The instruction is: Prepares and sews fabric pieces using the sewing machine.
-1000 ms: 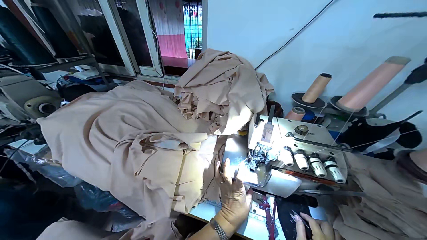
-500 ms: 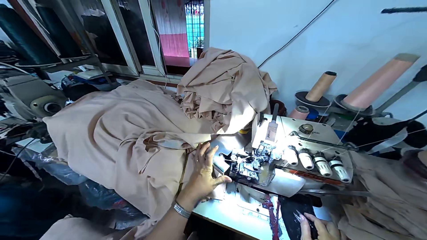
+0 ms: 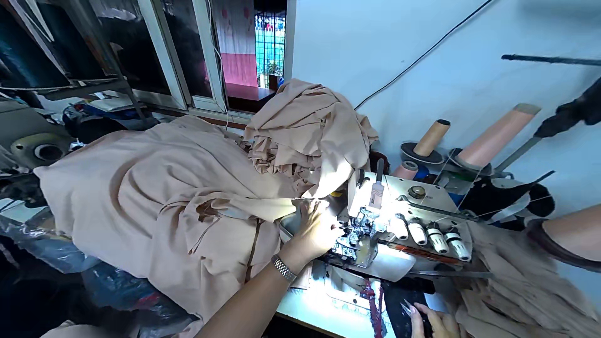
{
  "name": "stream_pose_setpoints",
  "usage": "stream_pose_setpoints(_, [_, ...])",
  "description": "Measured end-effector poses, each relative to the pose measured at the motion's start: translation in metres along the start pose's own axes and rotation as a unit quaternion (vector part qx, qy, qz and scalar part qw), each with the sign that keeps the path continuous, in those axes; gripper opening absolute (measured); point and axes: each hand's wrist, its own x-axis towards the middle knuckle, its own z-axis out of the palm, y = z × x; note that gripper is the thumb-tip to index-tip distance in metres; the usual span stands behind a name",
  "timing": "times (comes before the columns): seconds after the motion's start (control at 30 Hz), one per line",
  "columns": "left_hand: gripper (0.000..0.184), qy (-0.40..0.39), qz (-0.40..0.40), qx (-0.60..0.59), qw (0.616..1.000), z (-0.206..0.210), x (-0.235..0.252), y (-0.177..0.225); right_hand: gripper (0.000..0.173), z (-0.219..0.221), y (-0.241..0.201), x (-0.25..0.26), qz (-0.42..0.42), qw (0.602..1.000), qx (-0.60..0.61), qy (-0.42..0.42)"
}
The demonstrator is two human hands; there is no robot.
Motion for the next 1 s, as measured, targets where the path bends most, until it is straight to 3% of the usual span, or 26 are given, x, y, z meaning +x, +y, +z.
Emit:
stream_pose_setpoints(0.17, [0.015,-0.017,0.028,-0.018,0.999,-0.002,0.009,-0.001,0.027,0.0,0.001,0.0,-0.004,1.0,-0.014,0.004])
stream_pose_setpoints(0.27, [0.011,0.002,0.076,-0.116,0.99,-0.008,0.007,-0.013,0.027,0.0,0.002,-0.001,-0.002,1.0,-0.009,0.003])
stream_pose_setpoints(0.4, [0.008,0.036,0.076,-0.222,0.971,-0.016,0.002,-0.02,0.026,0.0,0.001,-0.002,-0.007,1.0,-0.01,0.009])
stream_pose_setpoints(0.57, [0.023,0.006,0.097,-0.031,0.995,-0.002,0.016,-0.015,0.025,-0.002,-0.001,-0.001,-0.006,1.0,-0.014,0.008])
stream_pose_setpoints(0.67, [0.021,-0.005,0.091,0.029,0.995,0.003,0.018,-0.013,0.025,-0.001,-0.002,-0.001,-0.003,1.0,-0.016,0.01])
stream_pose_setpoints(0.83, [0.01,0.05,0.114,-0.098,0.987,0.0,0.01,-0.019,0.027,0.0,0.0,-0.001,-0.008,1.0,-0.023,0.01])
stream_pose_setpoints(1.0, [0.011,0.101,0.077,-0.191,0.973,-0.004,0.004,-0.025,0.026,-0.003,-0.003,-0.001,-0.006,1.0,-0.014,0.004])
